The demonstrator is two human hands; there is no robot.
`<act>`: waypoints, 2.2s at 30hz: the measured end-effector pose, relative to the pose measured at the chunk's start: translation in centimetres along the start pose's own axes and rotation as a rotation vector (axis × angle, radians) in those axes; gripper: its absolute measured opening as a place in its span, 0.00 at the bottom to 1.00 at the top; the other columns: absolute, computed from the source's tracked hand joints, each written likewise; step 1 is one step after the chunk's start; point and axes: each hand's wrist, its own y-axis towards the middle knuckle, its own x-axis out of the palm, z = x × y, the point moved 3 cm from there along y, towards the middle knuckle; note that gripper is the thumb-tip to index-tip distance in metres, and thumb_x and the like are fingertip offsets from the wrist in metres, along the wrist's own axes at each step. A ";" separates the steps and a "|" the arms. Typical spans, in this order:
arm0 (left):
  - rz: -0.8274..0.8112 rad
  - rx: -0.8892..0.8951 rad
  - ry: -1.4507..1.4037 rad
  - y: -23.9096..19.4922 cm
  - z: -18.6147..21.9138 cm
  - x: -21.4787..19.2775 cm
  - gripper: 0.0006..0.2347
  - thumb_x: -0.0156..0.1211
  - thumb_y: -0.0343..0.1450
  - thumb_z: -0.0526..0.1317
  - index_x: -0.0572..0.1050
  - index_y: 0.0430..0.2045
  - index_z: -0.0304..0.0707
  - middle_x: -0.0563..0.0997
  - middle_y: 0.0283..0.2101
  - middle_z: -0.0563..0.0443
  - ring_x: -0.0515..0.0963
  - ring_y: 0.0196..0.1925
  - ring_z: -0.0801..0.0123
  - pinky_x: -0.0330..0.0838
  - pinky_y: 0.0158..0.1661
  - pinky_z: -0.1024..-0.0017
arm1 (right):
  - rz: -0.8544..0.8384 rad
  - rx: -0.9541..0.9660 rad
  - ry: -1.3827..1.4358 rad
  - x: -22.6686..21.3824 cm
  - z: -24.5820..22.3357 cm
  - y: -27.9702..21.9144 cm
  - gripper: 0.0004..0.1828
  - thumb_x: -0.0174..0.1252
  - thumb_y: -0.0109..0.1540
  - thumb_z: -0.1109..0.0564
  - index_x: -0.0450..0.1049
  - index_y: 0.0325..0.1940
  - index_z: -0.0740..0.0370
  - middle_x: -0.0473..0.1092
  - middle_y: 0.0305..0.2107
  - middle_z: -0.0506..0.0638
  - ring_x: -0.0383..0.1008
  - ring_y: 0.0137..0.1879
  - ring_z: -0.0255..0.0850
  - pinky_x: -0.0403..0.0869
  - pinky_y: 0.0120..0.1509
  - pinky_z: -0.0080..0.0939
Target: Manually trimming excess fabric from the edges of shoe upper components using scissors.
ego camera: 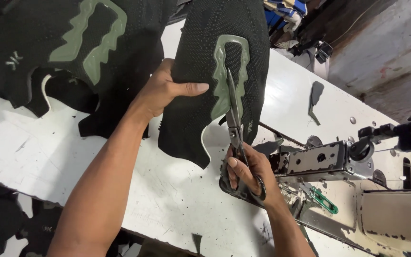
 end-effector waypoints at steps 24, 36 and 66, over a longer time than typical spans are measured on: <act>-0.052 -0.050 -0.099 0.4 -1.2 -0.6 0.17 0.71 0.55 0.34 0.81 0.37 0.30 0.86 0.35 0.44 0.86 0.34 0.62 0.81 0.42 0.72 | -0.028 -0.050 -0.049 1.4 -1.0 -0.3 0.20 0.55 0.65 0.45 0.68 0.42 0.66 0.66 0.18 0.48 0.68 0.23 0.36 0.70 0.28 0.36; -0.081 -0.150 0.072 -0.4 -0.8 0.2 0.32 0.74 0.50 0.37 0.73 0.49 0.19 0.84 0.44 0.33 0.85 0.46 0.55 0.73 0.53 0.72 | -0.084 -0.023 0.039 1.8 -2.0 -0.4 0.36 0.58 0.58 0.30 0.66 0.48 0.66 0.70 0.26 0.54 0.73 0.33 0.42 0.74 0.39 0.42; -0.037 0.092 0.125 -0.2 0.0 -1.6 0.19 0.77 0.55 0.41 0.81 0.35 0.27 0.87 0.37 0.40 0.86 0.38 0.62 0.79 0.46 0.70 | -0.008 -0.033 -0.274 3.7 -1.7 2.6 0.16 0.51 0.62 0.49 0.66 0.43 0.64 0.69 0.21 0.49 0.74 0.27 0.37 0.75 0.35 0.39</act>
